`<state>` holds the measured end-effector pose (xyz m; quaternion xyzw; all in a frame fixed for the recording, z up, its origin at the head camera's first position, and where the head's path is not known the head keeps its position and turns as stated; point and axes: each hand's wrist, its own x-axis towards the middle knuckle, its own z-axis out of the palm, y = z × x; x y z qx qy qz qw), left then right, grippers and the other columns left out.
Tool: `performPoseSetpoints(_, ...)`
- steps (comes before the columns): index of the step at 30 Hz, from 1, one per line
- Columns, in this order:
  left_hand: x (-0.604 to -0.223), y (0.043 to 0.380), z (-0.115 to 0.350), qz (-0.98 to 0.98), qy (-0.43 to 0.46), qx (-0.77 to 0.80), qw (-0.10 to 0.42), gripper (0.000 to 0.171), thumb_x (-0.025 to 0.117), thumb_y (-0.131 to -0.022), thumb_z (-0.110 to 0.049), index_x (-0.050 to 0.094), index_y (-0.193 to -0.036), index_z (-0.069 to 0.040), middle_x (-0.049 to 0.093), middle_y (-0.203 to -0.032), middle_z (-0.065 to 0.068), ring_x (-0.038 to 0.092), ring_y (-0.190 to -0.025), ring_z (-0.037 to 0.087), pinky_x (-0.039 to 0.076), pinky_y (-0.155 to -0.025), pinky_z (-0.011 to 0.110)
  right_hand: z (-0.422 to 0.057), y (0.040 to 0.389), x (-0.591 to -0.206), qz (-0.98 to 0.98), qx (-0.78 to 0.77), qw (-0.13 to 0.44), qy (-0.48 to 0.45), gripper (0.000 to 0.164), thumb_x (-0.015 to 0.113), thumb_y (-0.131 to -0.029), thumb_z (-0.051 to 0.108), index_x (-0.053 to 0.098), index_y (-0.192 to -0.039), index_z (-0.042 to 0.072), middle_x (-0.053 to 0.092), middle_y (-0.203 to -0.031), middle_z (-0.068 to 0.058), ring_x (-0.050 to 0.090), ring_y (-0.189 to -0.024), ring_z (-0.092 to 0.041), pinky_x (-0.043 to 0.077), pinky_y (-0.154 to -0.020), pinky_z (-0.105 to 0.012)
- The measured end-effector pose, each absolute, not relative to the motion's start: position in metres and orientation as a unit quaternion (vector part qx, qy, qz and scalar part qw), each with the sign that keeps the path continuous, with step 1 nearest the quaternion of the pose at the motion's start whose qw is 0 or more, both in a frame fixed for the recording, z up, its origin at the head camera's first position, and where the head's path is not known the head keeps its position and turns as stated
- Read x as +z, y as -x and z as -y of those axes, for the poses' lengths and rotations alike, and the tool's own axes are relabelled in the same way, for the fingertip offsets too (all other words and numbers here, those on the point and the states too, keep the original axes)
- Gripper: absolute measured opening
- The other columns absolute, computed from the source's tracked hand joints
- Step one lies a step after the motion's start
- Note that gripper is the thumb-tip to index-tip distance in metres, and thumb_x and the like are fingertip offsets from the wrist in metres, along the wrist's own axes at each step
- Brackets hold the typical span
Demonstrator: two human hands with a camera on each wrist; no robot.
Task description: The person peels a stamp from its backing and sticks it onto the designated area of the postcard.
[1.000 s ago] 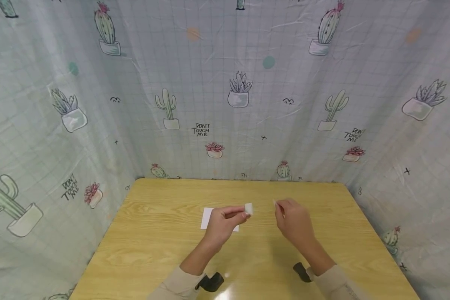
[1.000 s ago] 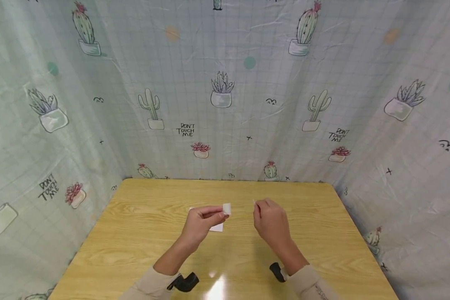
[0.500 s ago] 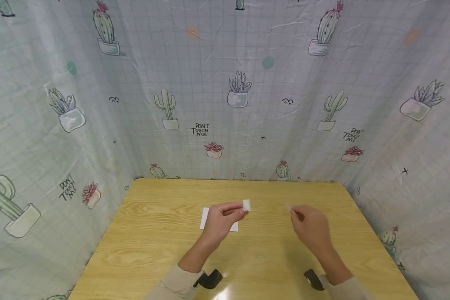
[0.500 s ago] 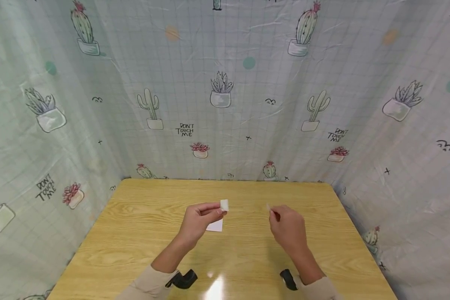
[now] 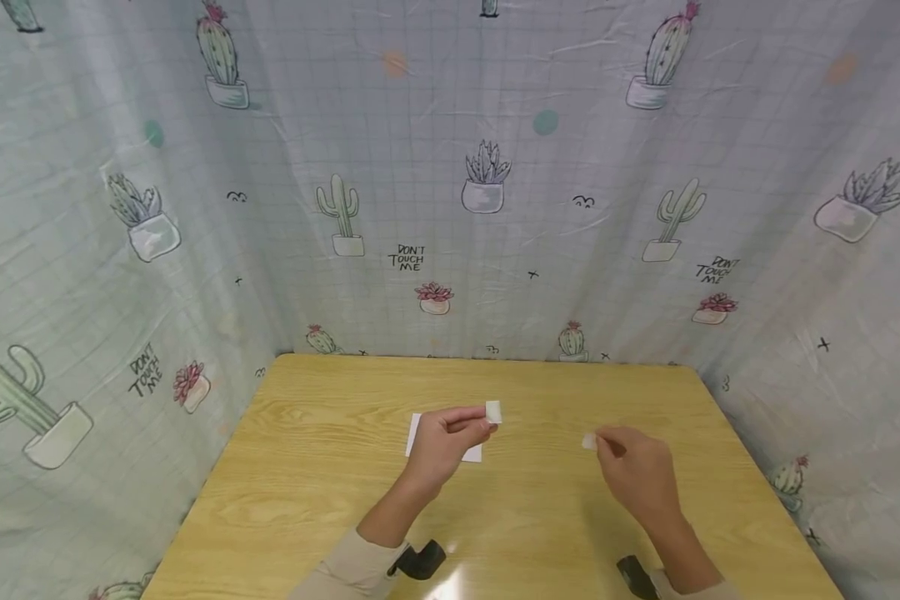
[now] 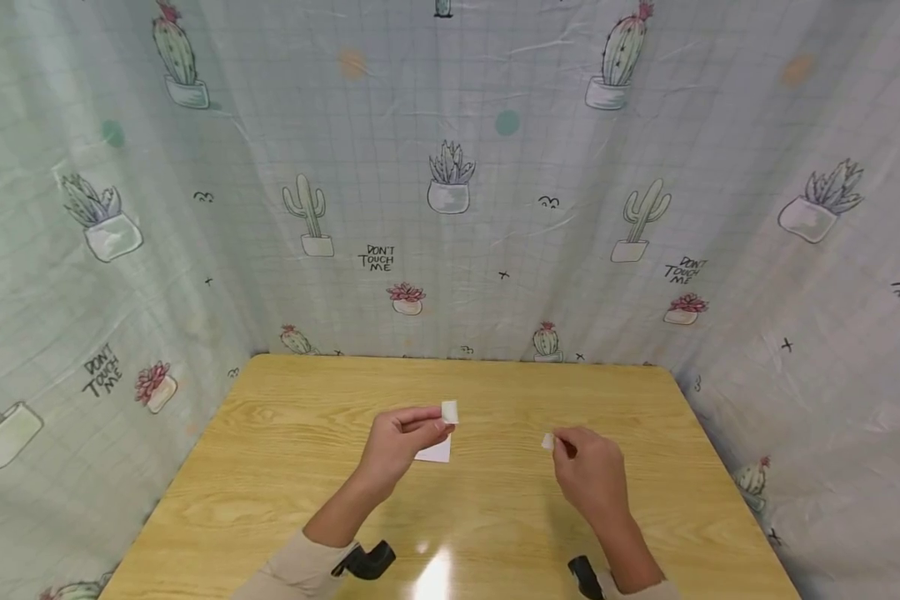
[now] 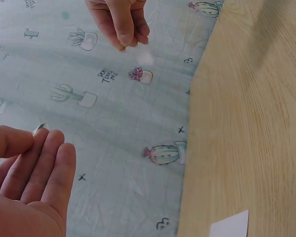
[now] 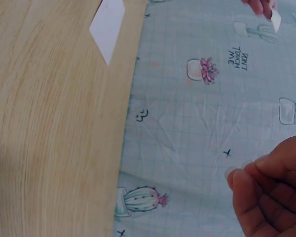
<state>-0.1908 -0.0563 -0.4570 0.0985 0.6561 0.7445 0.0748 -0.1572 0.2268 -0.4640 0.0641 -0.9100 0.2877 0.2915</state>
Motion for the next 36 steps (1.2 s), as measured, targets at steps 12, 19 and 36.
performPoseSetpoints(12, -0.452, 0.189, 0.054, -0.651, -0.102, 0.747, 0.089, 0.033, 0.070, -0.099, -0.009, 0.069, -0.129, 0.006, 0.076, -0.117, 0.025, 0.077, -0.111, 0.031, 0.062, -0.095, 0.039, -0.213, 0.158, -0.460, 0.911, 0.240, 0.301, -0.150, 0.021, 0.082, -0.078, -0.008, 0.081, -0.096, 0.002, 0.080, -0.089, -0.012, 0.076, -0.074, -0.023, 0.062, -0.063, -0.039)
performPoseSetpoints(19, -0.449, 0.188, 0.047, -0.621, -0.111, 0.766, 0.124, 0.035, 0.070, -0.099, -0.008, 0.067, -0.129, 0.010, 0.076, -0.119, 0.025, 0.078, -0.103, 0.017, 0.062, -0.093, 0.034, -0.179, 0.178, -0.463, 0.803, 0.299, 0.397, -0.330, 0.042, 0.088, -0.070, -0.007, 0.080, -0.110, 0.003, 0.080, -0.106, -0.011, 0.075, -0.096, -0.029, 0.056, -0.096, -0.019)
performPoseSetpoints(36, -0.445, 0.185, 0.045, -0.598, -0.119, 0.775, 0.165, 0.052, 0.069, -0.100, -0.007, 0.054, -0.150, 0.000, 0.070, -0.130, 0.026, 0.076, -0.113, 0.021, 0.061, -0.096, 0.035, -0.164, 0.192, -0.462, 0.749, 0.301, 0.449, -0.382, 0.029, 0.064, -0.104, 0.030, 0.083, -0.107, 0.008, 0.082, -0.106, -0.008, 0.078, -0.095, -0.027, 0.058, -0.078, -0.037)
